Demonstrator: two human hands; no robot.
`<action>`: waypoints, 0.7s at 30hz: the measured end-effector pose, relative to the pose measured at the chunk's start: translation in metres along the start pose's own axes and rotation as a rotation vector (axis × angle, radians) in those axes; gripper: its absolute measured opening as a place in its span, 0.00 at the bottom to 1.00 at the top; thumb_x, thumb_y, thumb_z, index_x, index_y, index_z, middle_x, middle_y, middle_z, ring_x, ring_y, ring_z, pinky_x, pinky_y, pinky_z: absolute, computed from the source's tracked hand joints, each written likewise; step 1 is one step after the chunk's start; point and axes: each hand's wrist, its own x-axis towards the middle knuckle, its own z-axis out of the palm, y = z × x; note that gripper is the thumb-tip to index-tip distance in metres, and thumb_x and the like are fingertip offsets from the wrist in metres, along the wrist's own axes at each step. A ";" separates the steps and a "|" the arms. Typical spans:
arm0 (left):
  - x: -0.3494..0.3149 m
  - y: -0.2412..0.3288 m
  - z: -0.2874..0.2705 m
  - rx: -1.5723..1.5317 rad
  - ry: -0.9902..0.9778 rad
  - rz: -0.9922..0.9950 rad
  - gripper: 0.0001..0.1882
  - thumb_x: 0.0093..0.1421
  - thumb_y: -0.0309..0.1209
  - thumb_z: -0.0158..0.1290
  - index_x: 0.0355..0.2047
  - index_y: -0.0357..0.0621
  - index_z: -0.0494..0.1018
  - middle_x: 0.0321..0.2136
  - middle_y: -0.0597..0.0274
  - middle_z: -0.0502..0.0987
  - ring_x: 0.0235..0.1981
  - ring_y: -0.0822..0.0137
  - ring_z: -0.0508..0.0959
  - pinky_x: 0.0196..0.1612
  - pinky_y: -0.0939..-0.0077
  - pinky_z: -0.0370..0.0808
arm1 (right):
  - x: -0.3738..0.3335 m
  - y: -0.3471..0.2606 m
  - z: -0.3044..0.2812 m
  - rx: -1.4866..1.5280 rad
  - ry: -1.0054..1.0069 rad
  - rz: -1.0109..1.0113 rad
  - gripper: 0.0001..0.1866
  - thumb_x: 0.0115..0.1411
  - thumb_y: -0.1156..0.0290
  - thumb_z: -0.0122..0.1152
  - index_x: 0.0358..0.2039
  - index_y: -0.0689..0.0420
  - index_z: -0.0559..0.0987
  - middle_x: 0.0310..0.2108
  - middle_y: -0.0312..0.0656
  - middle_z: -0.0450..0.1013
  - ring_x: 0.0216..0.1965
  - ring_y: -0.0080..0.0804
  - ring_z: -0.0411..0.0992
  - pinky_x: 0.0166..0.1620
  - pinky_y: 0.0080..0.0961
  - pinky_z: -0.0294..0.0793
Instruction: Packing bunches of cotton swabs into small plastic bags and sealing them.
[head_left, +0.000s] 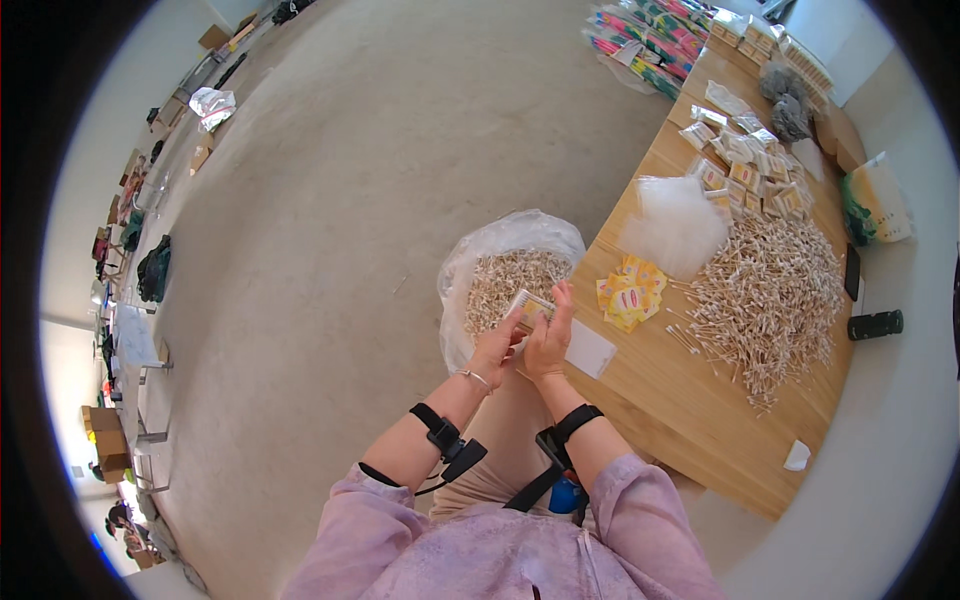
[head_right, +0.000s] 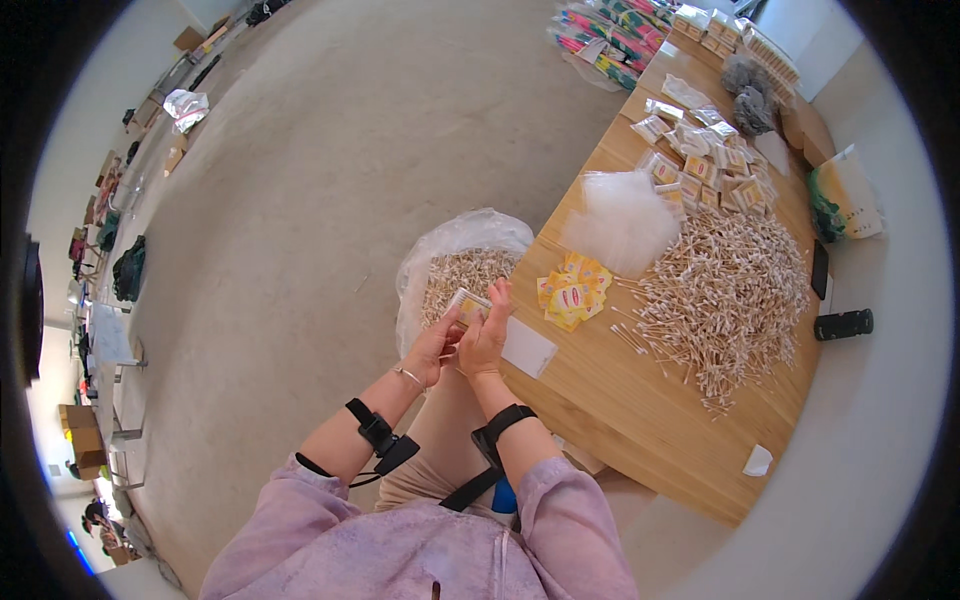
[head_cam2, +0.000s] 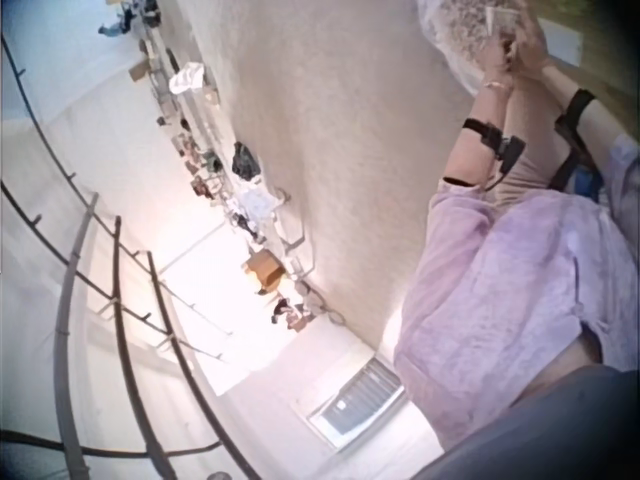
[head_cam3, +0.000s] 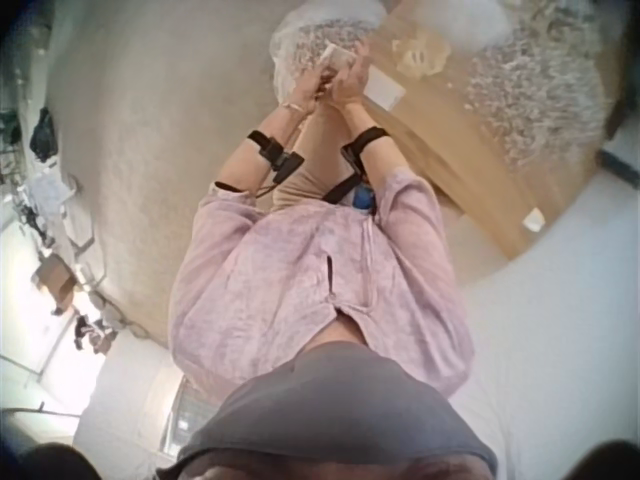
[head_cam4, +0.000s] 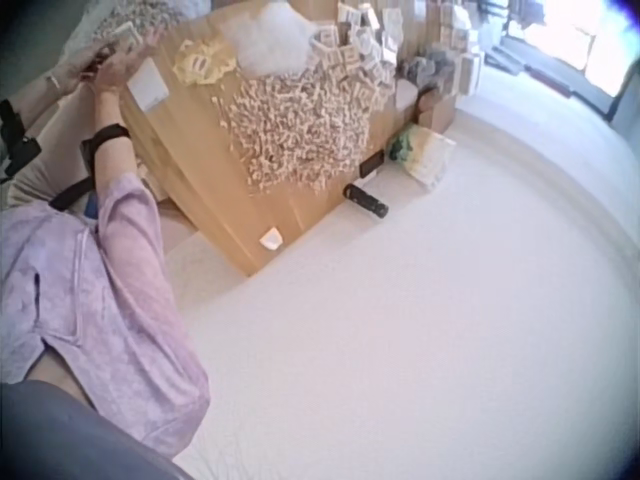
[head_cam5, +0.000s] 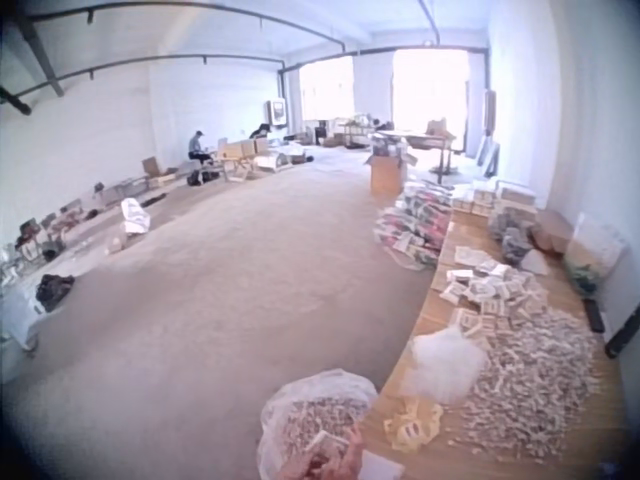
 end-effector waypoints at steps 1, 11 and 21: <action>-0.003 0.000 0.005 0.051 0.013 0.104 0.17 0.53 0.49 0.60 0.26 0.50 0.72 0.20 0.74 0.70 0.19 0.80 0.65 0.23 0.84 0.60 | 0.000 0.001 0.000 0.009 0.001 -0.005 0.22 0.56 0.81 0.42 0.53 0.65 0.63 0.60 0.57 0.55 0.64 0.53 0.50 0.65 0.40 0.47; 0.012 -0.009 0.011 -0.261 0.047 0.304 0.10 0.55 0.35 0.61 0.28 0.44 0.73 0.22 0.70 0.72 0.20 0.77 0.69 0.22 0.82 0.67 | 0.001 0.004 0.001 -0.010 -0.004 -0.012 0.22 0.56 0.79 0.42 0.53 0.65 0.63 0.60 0.55 0.57 0.64 0.50 0.51 0.65 0.37 0.47; 0.015 -0.017 0.025 -0.006 0.091 0.416 0.15 0.54 0.34 0.61 0.32 0.34 0.74 0.27 0.62 0.77 0.26 0.74 0.75 0.27 0.79 0.72 | 0.001 0.003 0.000 0.019 -0.031 -0.005 0.20 0.59 0.74 0.40 0.52 0.64 0.66 0.58 0.55 0.60 0.64 0.50 0.52 0.65 0.38 0.46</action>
